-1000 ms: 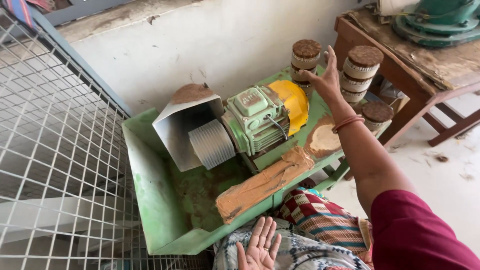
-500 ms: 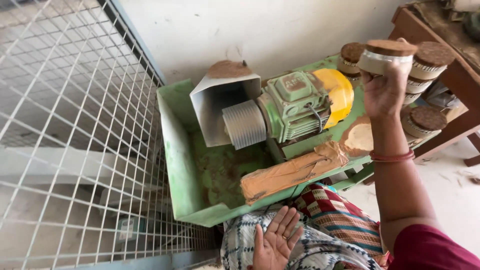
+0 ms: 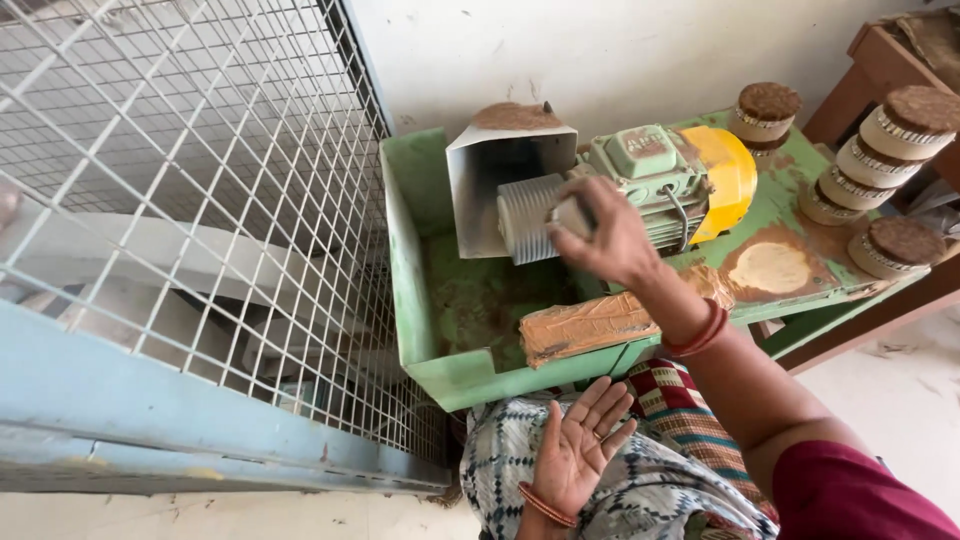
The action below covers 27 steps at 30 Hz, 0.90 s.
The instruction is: Finishing and smoothing small circular molded products using a motorized rotating brush machine.
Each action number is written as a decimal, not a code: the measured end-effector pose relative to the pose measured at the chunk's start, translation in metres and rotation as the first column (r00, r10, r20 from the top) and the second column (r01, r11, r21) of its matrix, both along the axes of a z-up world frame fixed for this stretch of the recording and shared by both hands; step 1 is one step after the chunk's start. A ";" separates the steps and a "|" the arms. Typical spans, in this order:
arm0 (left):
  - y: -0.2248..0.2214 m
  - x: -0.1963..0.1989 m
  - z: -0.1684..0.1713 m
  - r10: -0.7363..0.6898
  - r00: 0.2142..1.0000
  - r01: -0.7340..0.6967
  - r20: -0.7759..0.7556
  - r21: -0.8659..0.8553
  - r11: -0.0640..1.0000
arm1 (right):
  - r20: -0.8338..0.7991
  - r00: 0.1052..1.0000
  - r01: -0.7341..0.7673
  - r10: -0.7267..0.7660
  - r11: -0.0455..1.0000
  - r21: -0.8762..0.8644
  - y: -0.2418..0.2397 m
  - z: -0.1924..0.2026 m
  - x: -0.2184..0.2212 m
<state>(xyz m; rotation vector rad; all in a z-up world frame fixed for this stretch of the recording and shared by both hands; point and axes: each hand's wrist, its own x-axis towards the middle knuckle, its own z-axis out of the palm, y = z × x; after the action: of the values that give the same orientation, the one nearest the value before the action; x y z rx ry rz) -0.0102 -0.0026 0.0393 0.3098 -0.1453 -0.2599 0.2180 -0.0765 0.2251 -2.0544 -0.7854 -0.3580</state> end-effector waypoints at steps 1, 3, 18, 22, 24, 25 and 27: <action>0.000 -0.001 0.003 0.003 1.000 -0.003 0.002 0.002 1.000 | 0.002 1.000 -0.003 0.003 1.000 0.002 0.013 -0.013 0.011; 0.000 -0.003 0.009 0.003 1.000 -0.004 0.010 0.075 0.997 | 0.542 0.840 0.148 0.003 0.961 -0.235 0.038 -0.039 0.033; 0.001 0.001 0.004 0.010 0.997 -0.009 -0.075 0.019 1.000 | 0.619 0.782 0.288 -0.072 0.923 -0.256 0.044 -0.069 0.004; -0.003 0.000 0.003 -0.002 0.994 0.000 -0.111 -0.017 1.000 | 0.675 0.735 0.304 -0.057 0.918 -0.253 0.047 -0.053 0.018; -0.004 0.000 0.000 -0.004 0.997 0.003 -0.075 -0.018 1.000 | 0.679 0.717 0.347 -0.159 0.926 -0.150 0.061 -0.033 0.042; -0.003 -0.001 0.000 -0.002 0.997 0.001 -0.075 -0.013 1.000 | 0.678 0.717 0.345 -0.161 0.927 -0.145 0.068 -0.032 0.053; -0.003 -0.001 0.001 0.006 0.998 -0.006 -0.063 -0.010 1.000 | 0.618 0.761 0.366 -0.198 0.917 -0.157 0.083 -0.029 0.076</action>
<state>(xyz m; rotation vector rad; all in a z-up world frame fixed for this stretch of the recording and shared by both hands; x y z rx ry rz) -0.0110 -0.0056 0.0399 0.2915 -0.0836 -0.2626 0.2945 0.0068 0.1961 -2.3525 -0.9188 -1.1748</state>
